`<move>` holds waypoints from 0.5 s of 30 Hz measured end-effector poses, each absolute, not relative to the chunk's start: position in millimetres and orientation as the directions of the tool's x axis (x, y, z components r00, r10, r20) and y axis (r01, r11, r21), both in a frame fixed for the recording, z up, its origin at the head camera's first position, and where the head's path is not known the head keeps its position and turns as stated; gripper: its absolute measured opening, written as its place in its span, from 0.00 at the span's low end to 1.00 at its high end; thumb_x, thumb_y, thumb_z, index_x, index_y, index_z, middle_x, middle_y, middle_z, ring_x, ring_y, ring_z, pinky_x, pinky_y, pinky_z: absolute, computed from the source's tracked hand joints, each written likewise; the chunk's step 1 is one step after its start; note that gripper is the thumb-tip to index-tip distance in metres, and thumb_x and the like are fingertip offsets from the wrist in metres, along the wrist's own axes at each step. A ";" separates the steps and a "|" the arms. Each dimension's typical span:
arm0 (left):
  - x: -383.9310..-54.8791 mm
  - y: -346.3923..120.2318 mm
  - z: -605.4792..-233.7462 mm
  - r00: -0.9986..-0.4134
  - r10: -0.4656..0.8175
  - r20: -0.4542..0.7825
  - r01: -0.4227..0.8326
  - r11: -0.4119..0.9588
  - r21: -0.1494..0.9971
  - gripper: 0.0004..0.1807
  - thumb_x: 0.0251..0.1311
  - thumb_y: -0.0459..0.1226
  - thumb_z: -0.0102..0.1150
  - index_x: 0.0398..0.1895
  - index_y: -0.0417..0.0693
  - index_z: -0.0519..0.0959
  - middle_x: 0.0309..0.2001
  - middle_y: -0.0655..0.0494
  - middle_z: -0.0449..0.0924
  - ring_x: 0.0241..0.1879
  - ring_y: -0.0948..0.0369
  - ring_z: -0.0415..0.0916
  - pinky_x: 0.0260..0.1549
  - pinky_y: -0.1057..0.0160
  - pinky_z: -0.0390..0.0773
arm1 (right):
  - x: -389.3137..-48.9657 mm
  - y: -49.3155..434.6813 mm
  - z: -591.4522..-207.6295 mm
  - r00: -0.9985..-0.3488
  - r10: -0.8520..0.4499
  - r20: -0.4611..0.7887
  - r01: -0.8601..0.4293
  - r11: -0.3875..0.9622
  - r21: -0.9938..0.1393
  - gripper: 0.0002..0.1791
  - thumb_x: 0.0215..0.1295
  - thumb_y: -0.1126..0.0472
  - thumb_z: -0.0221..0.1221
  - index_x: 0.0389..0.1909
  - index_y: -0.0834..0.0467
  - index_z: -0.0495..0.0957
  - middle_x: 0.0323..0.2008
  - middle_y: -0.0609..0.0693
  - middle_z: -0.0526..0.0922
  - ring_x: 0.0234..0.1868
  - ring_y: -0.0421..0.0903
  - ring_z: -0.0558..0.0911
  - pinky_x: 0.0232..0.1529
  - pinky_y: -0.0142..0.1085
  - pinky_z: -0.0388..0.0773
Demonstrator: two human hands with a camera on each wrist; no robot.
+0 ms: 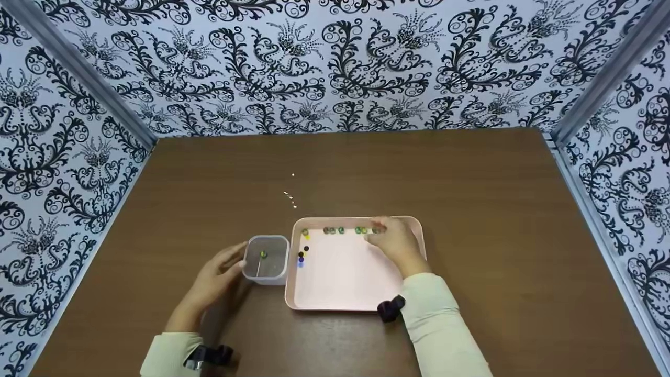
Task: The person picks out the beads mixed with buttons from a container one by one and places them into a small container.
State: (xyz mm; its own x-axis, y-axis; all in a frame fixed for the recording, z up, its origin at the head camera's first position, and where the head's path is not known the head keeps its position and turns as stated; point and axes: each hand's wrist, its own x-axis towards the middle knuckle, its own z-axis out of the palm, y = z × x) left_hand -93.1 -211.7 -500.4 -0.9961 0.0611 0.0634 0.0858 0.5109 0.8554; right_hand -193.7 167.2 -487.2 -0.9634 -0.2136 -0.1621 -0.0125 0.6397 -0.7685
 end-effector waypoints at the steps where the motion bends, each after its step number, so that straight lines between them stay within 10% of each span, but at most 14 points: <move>1: -93.0 -211.7 -500.2 -0.996 0.063 0.064 0.087 0.506 0.858 0.22 0.65 0.35 0.57 0.62 0.38 0.73 0.61 0.37 0.71 0.64 0.39 0.64 0.65 0.38 0.58 | -193.6 167.2 -487.8 -0.963 -0.214 -0.162 -0.015 0.645 -0.764 0.26 0.61 0.58 0.64 0.58 0.66 0.76 0.54 0.63 0.80 0.56 0.60 0.77 0.56 0.50 0.75; 15: -93.9 -211.7 -498.5 -0.995 0.063 0.075 0.097 0.510 0.855 0.22 0.64 0.34 0.57 0.61 0.37 0.74 0.60 0.35 0.72 0.63 0.39 0.65 0.65 0.40 0.59 | -195.0 169.2 -498.4 -0.984 -0.176 -0.013 -0.112 0.683 -0.722 0.18 0.55 0.60 0.68 0.47 0.61 0.84 0.45 0.57 0.85 0.50 0.55 0.82 0.51 0.48 0.78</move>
State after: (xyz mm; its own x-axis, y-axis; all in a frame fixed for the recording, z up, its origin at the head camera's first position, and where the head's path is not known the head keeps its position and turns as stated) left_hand -93.9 -211.7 -498.5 -0.9952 0.0632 0.0746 0.0965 0.5097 0.8549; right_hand -195.0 169.2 -498.4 -0.9844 -0.1757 -0.0129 -0.1125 0.6832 -0.7216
